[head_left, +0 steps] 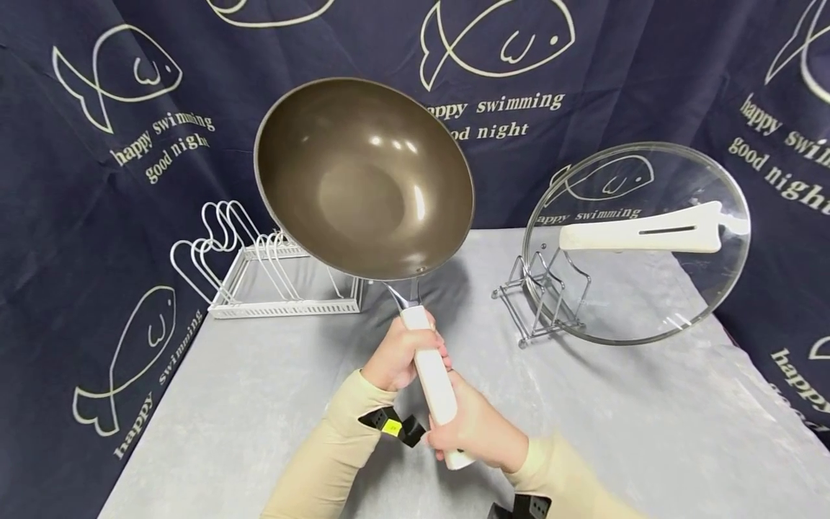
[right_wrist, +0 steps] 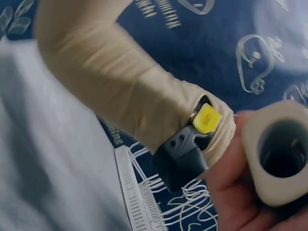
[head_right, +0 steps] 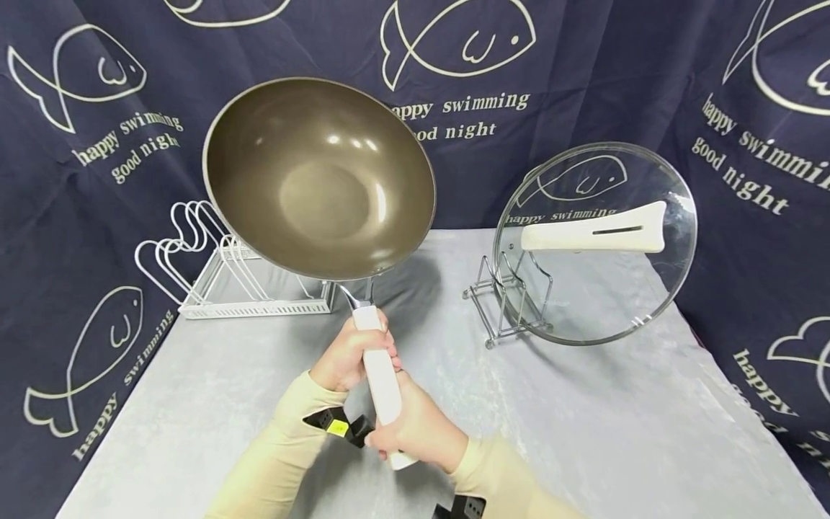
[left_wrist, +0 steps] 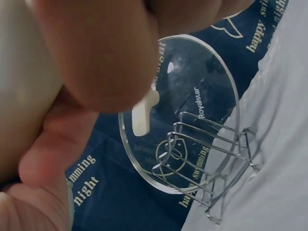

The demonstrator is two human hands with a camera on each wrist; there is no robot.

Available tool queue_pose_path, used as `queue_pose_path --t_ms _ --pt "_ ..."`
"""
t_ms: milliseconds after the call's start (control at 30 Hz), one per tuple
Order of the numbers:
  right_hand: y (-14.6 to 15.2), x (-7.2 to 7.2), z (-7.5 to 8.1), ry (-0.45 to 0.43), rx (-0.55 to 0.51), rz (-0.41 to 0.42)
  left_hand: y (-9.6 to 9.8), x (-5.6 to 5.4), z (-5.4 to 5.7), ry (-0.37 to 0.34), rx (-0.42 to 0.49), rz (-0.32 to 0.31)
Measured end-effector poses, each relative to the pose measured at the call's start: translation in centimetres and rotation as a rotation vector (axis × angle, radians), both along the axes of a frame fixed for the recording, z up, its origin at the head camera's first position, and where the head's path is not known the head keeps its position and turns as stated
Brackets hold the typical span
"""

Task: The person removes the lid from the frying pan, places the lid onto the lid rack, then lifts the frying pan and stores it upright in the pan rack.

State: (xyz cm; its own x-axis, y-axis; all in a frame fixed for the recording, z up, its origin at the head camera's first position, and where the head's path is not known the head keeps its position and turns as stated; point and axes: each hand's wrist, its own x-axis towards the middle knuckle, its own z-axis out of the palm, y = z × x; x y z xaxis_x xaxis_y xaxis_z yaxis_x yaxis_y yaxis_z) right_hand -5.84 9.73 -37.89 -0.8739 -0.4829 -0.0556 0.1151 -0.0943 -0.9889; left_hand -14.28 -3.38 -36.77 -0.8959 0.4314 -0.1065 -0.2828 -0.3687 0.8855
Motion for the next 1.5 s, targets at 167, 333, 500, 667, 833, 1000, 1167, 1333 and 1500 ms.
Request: queue_pose_path --t_ms 167,333,500,667,833,1000,1167,1333,1500 --pt "-0.2 0.5 -0.6 0.087 -0.009 -0.039 0.4 0.1 -0.4 0.012 0.006 -0.024" --pt "0.1 0.8 -1.3 0.082 -0.095 -0.03 0.9 0.1 -0.6 0.057 -0.01 -0.063" --pt "0.3 0.8 -1.7 0.056 -0.155 -0.002 1.0 0.2 -0.5 0.082 -0.034 -0.061" --pt "0.4 0.8 -2.0 0.12 -0.165 0.022 0.9 0.5 0.0 0.098 -0.046 -0.042" --pt "0.3 0.5 -2.2 0.164 -0.194 0.036 0.6 0.4 0.4 0.145 -0.02 -0.068" --pt "0.2 0.5 -2.5 0.153 -0.221 0.05 0.4 0.3 0.1 0.148 -0.025 -0.096" --pt "0.1 0.7 -2.7 0.106 -0.298 0.079 0.3 0.3 -0.4 0.118 -0.029 -0.11" --pt "0.1 1.0 -2.8 0.051 -0.372 0.097 0.0 0.0 -1.2 0.157 0.066 -0.183" --pt "-0.1 1.2 -3.0 0.011 -0.435 0.11 0.0 -0.4 -1.7 0.167 0.175 -0.234"
